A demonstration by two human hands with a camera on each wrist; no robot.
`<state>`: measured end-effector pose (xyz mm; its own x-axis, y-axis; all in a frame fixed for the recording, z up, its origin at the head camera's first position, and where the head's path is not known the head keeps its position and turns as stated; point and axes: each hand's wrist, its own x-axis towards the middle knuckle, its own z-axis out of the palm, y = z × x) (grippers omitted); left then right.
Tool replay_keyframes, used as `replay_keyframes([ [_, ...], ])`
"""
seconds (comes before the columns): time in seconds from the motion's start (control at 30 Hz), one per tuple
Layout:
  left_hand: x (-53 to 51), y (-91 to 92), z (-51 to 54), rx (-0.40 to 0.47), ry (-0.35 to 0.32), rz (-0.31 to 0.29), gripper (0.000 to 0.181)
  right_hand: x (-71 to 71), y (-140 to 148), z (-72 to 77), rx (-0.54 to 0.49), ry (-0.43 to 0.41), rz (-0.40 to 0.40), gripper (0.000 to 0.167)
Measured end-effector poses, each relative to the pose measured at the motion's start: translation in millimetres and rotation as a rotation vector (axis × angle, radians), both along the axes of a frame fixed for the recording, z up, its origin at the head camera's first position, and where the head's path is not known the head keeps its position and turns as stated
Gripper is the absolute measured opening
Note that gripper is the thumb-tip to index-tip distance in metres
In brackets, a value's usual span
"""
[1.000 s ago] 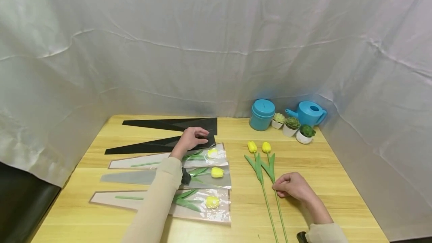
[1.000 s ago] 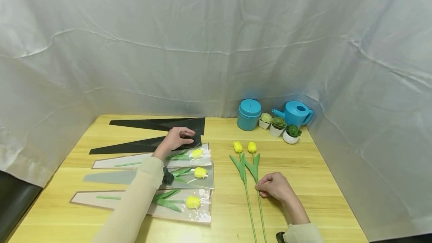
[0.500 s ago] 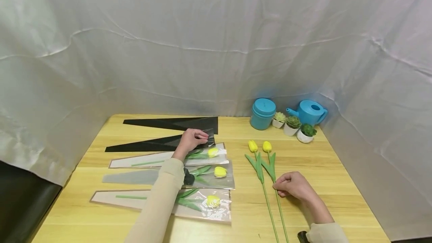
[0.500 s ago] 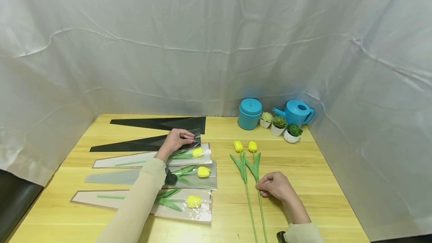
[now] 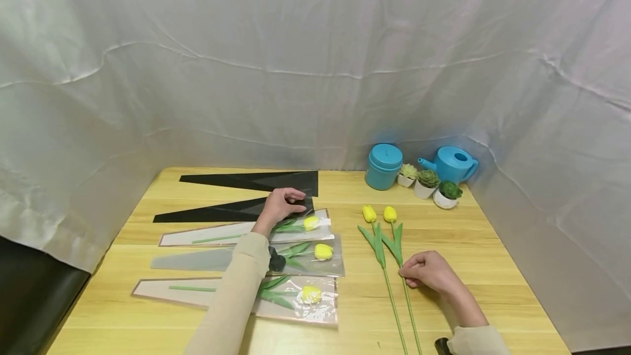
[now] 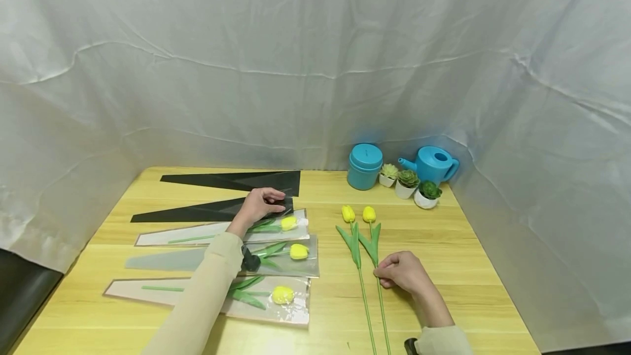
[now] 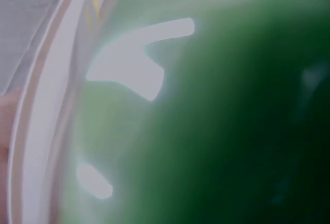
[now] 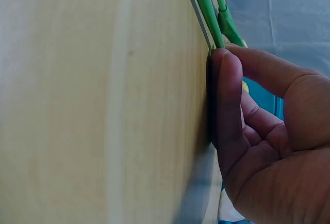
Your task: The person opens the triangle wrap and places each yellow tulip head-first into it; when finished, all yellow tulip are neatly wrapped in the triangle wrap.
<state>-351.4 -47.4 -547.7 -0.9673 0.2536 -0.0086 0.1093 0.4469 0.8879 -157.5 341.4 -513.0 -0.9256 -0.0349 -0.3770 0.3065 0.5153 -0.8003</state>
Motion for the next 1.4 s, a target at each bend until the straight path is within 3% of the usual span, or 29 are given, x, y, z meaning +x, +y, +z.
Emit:
replay_keyframes([
  [0.2,-0.3,2.0,0.2,-0.032,0.046,0.036,0.019,0.0,1.1,-1.8,-0.008,0.0,0.008,0.018],
  [0.33,-0.1,2.6,-0.8,-0.031,0.027,0.064,0.013,0.1,1.8,-2.9,-0.012,-0.005,0.009,0.018],
  [0.63,-0.3,0.7,-2.3,0.051,-0.01,0.086,0.016,0.1,2.0,-2.5,-0.006,-0.006,0.004,0.018],
  [1.03,-3.5,-4.3,-4.2,0.086,-0.059,0.083,0.017,0.6,1.7,-2.0,-0.022,-0.008,0.003,0.018],
  [1.4,-3.6,-4.7,-2.9,0.193,-0.043,0.113,0.016,-0.2,0.6,0.1,0.011,0.016,0.001,0.015],
])
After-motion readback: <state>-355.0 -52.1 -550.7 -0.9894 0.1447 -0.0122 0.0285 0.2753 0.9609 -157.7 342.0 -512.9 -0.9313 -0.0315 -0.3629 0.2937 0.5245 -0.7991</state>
